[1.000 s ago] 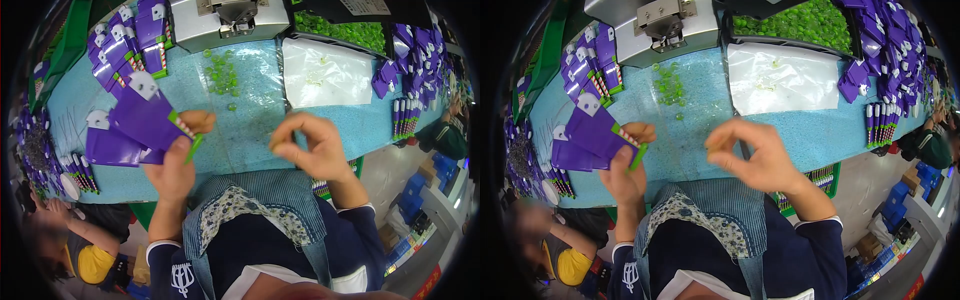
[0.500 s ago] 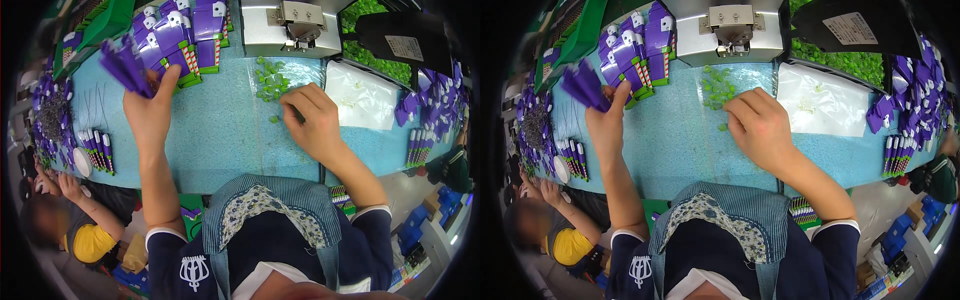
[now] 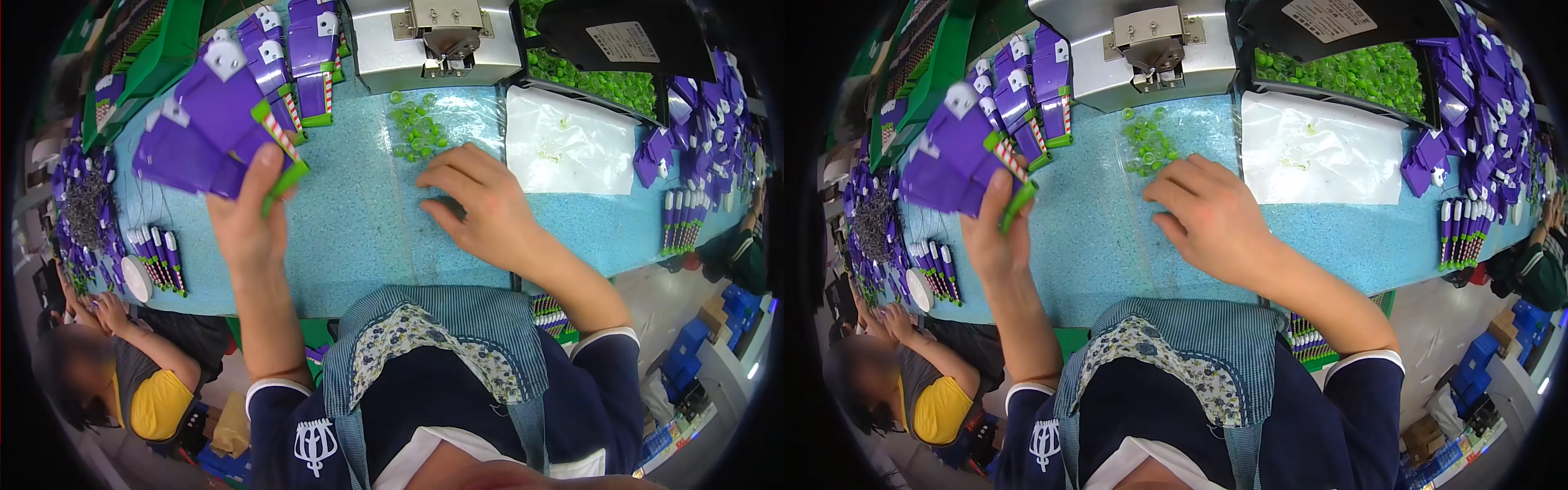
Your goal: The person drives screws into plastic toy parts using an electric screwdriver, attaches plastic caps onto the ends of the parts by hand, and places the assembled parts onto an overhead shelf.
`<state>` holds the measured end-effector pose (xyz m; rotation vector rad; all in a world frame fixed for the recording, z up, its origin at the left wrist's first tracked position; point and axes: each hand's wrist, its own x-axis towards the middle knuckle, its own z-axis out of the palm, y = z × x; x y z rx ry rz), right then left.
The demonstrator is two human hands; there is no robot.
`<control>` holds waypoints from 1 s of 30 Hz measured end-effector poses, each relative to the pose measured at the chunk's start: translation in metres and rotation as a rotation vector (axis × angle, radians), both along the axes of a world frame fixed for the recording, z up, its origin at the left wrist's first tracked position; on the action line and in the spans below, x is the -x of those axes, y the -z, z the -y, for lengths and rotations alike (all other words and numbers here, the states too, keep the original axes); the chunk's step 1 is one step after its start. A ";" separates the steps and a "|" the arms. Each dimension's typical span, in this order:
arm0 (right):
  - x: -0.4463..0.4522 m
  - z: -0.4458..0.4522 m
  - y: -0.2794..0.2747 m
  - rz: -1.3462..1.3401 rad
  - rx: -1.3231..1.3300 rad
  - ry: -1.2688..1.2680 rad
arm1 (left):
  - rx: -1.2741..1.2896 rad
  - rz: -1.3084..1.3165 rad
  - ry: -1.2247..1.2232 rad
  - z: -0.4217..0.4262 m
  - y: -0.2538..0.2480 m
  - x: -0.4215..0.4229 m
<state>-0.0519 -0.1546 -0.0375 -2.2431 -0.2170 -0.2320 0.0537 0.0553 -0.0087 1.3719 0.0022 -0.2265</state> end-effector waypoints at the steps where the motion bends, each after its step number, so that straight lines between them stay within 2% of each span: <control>1: -0.001 -0.002 0.004 0.000 0.003 0.001 | 0.092 -0.008 0.014 0.003 -0.003 0.010; 5: -0.001 -0.009 0.011 0.069 0.065 0.045 | 0.210 -0.153 0.124 0.007 0.006 0.047; 7: -0.001 -0.010 0.007 0.080 0.051 0.063 | 0.094 -0.216 0.160 0.015 0.009 0.059; 9: 0.002 -0.010 -0.007 -0.048 -0.281 0.139 | 0.035 -0.230 0.184 0.023 0.012 0.068; 10: 0.005 -0.008 -0.012 -0.049 -0.277 0.138 | -0.033 -0.244 0.212 0.027 0.012 0.072; 12: 0.013 -0.003 -0.020 -0.094 -0.438 0.109 | -0.018 -0.258 0.253 0.034 0.011 0.076; 16: 0.027 0.004 -0.035 -0.092 -0.371 0.053 | 0.034 -0.288 0.326 0.045 0.013 0.081; 18: 0.032 0.005 -0.037 -0.001 -0.277 0.042 | 0.074 -0.334 0.348 0.048 0.012 0.082; 22: 0.038 0.004 -0.031 0.040 -0.276 0.097 | 0.197 -0.470 0.378 0.051 0.012 0.081; 24: 0.040 0.005 -0.029 0.041 -0.362 0.118 | 0.248 -0.507 0.383 0.052 0.011 0.080; 27: 0.033 0.017 -0.031 0.099 -0.286 0.023 | 0.331 -0.547 0.446 0.051 0.010 0.078; 30: 0.035 0.022 -0.037 0.076 -0.263 0.082 | 0.382 -0.560 0.472 0.057 0.010 0.078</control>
